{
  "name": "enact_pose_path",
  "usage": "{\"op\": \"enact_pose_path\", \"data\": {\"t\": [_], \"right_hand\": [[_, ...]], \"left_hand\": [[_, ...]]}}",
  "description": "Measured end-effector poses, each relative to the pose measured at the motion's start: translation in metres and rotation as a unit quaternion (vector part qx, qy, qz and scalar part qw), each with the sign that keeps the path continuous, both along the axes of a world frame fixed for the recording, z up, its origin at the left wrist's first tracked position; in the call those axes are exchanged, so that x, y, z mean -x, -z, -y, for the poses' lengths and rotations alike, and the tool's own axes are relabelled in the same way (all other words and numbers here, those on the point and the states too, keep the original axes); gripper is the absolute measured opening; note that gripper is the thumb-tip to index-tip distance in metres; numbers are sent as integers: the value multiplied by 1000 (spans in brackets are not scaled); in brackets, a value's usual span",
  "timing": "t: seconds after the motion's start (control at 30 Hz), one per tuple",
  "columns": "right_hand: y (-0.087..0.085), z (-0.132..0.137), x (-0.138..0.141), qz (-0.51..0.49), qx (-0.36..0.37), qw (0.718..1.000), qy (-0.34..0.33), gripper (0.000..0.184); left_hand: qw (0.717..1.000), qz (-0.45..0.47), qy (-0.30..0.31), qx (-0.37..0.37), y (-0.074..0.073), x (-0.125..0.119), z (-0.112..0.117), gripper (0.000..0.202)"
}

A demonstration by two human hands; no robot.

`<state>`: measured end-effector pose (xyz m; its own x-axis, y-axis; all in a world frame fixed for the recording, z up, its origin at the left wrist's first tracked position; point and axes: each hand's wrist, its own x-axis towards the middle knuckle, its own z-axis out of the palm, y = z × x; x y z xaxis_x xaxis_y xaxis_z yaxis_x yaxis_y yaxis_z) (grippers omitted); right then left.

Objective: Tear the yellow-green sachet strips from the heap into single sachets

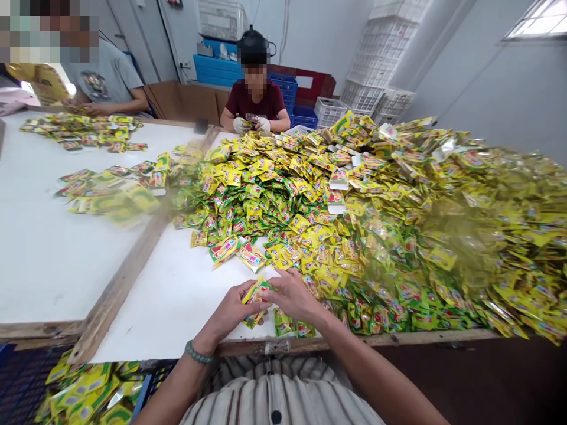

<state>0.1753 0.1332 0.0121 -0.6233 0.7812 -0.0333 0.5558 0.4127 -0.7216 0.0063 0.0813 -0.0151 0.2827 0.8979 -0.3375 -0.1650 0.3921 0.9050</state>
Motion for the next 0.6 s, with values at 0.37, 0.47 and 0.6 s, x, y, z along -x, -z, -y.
{"op": "enact_pose_path", "data": {"t": [0.37, 0.47, 0.6], "right_hand": [[29, -5, 35, -109, 112, 986, -54, 26], [28, -14, 44, -177, 75, 981, 8, 15], [24, -41, 45, -178, 14, 976, 128, 17]], "left_hand": [[995, 13, -14, 97, 7, 7, 16, 53], [991, -75, -75, 76, -7, 49, -3, 56], [898, -262, -331, -122, -53, 157, -52, 63]]}}
